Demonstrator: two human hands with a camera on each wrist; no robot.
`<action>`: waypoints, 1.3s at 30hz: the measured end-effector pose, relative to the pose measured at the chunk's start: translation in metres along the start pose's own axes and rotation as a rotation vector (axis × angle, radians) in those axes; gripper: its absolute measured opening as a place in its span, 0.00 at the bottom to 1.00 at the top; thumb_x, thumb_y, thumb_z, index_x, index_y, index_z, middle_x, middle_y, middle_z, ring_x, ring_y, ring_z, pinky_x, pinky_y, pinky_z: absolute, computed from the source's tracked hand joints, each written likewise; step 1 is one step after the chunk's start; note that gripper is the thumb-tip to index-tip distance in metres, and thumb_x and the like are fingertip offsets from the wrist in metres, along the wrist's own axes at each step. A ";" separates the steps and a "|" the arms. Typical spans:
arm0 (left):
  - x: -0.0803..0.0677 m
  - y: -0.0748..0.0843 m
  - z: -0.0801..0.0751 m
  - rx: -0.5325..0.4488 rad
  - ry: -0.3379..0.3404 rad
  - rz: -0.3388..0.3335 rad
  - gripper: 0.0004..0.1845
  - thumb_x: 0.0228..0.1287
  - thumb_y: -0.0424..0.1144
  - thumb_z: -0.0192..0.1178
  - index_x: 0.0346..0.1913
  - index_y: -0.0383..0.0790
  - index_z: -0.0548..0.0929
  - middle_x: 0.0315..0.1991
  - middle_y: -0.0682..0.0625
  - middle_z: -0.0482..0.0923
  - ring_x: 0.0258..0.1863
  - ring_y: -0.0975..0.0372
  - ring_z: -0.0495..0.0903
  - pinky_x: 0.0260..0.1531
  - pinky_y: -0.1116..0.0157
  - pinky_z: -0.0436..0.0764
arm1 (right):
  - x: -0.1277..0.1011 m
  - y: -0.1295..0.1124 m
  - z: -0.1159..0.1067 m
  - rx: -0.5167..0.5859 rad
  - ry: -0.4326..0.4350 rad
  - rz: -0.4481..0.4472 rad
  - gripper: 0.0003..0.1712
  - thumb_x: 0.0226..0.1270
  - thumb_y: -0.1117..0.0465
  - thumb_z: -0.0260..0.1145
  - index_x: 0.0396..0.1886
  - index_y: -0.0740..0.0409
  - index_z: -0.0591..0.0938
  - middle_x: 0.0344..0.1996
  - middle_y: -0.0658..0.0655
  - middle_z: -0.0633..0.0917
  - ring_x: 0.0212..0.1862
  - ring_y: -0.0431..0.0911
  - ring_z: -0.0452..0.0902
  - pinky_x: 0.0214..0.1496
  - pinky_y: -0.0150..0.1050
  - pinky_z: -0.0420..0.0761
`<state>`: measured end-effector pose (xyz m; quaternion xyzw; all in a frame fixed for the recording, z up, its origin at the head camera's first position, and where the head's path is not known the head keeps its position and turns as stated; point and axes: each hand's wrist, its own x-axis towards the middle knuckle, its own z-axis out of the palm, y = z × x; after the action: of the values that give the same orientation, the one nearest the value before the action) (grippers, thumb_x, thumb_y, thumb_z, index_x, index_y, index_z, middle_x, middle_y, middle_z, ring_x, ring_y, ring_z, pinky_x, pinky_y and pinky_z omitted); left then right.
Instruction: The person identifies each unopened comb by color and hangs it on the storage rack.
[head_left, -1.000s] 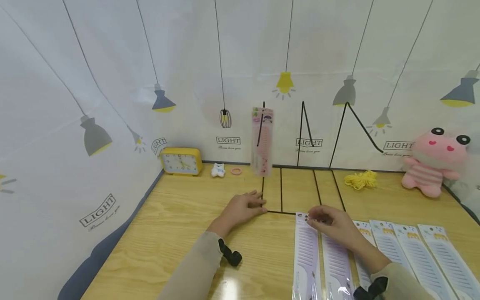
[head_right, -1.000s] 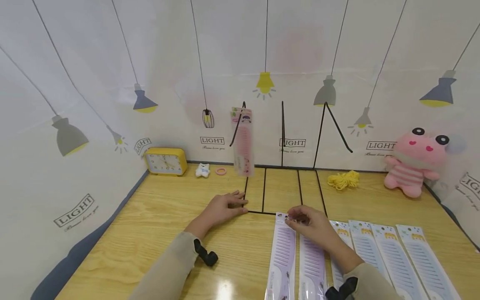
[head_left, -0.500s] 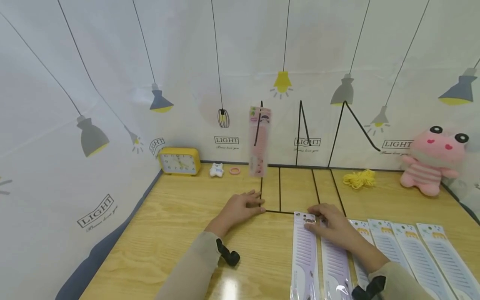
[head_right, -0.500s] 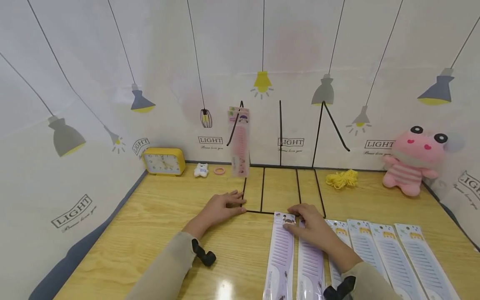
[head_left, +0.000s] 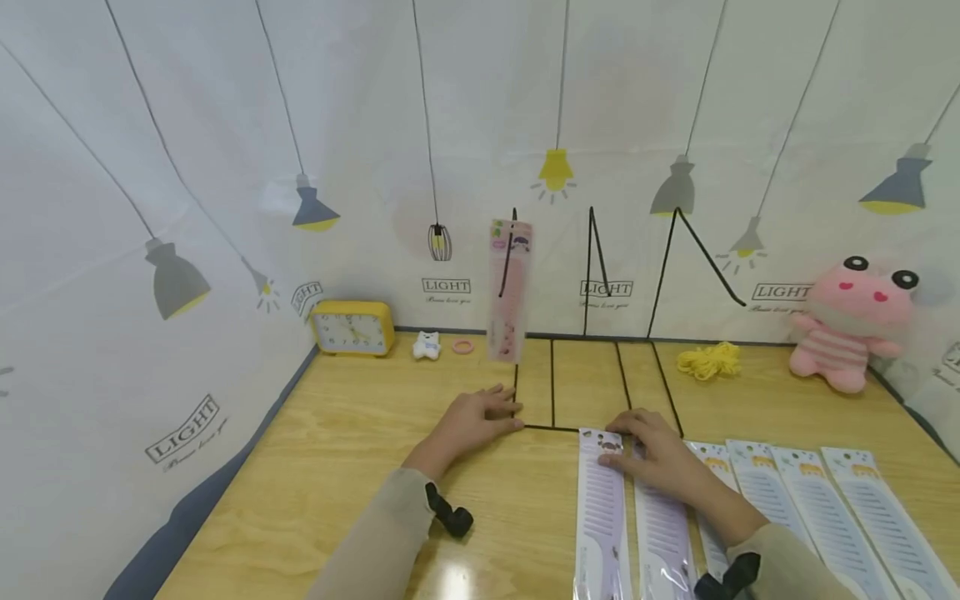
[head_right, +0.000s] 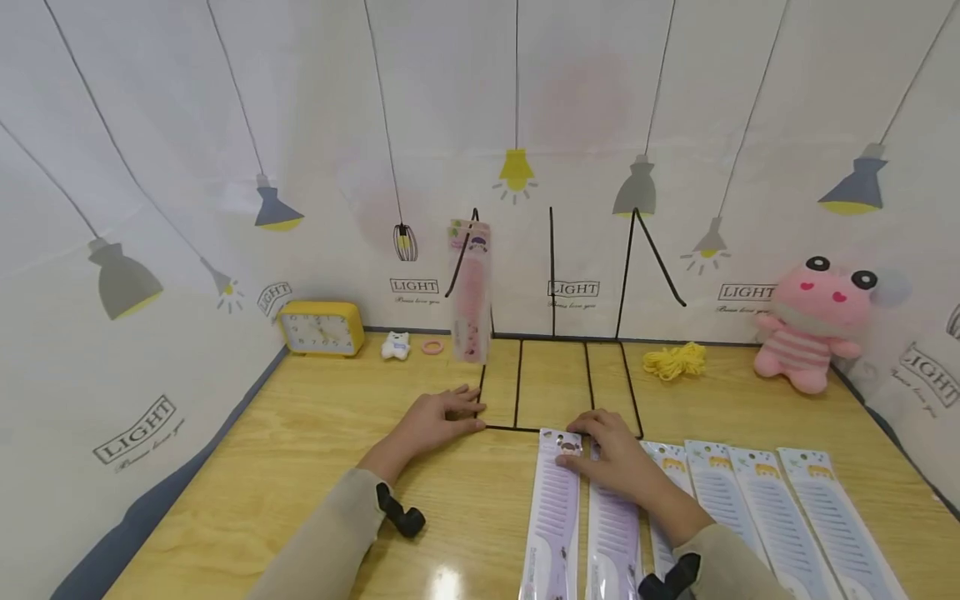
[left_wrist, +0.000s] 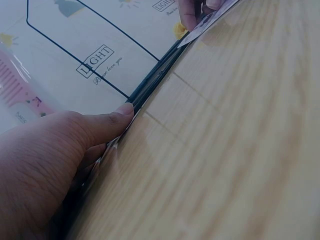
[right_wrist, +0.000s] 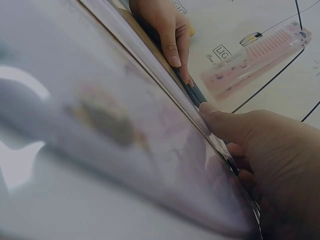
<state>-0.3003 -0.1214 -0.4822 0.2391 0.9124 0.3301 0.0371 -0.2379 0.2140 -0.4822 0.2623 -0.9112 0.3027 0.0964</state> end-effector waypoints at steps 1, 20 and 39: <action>-0.001 0.000 0.000 0.002 -0.001 0.002 0.24 0.67 0.61 0.61 0.61 0.57 0.84 0.71 0.59 0.68 0.75 0.62 0.59 0.75 0.50 0.56 | 0.000 0.000 0.000 0.002 -0.002 0.005 0.27 0.61 0.43 0.75 0.52 0.56 0.85 0.52 0.54 0.82 0.55 0.54 0.75 0.54 0.55 0.77; -0.004 -0.004 0.003 0.025 0.008 0.006 0.24 0.67 0.61 0.62 0.61 0.57 0.84 0.71 0.59 0.69 0.75 0.61 0.60 0.75 0.52 0.57 | 0.000 -0.004 0.005 0.069 0.004 0.156 0.32 0.61 0.44 0.75 0.53 0.63 0.78 0.43 0.54 0.79 0.43 0.45 0.74 0.46 0.44 0.79; -0.003 -0.001 0.002 -0.023 0.015 0.017 0.24 0.67 0.60 0.62 0.60 0.54 0.85 0.70 0.57 0.70 0.75 0.60 0.60 0.75 0.49 0.56 | 0.001 -0.006 -0.001 0.343 0.179 0.336 0.19 0.64 0.46 0.73 0.46 0.53 0.83 0.42 0.53 0.88 0.44 0.46 0.84 0.49 0.39 0.82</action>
<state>-0.2977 -0.1221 -0.4847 0.2438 0.9067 0.3427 0.0300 -0.2354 0.2103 -0.4781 0.0919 -0.8652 0.4865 0.0792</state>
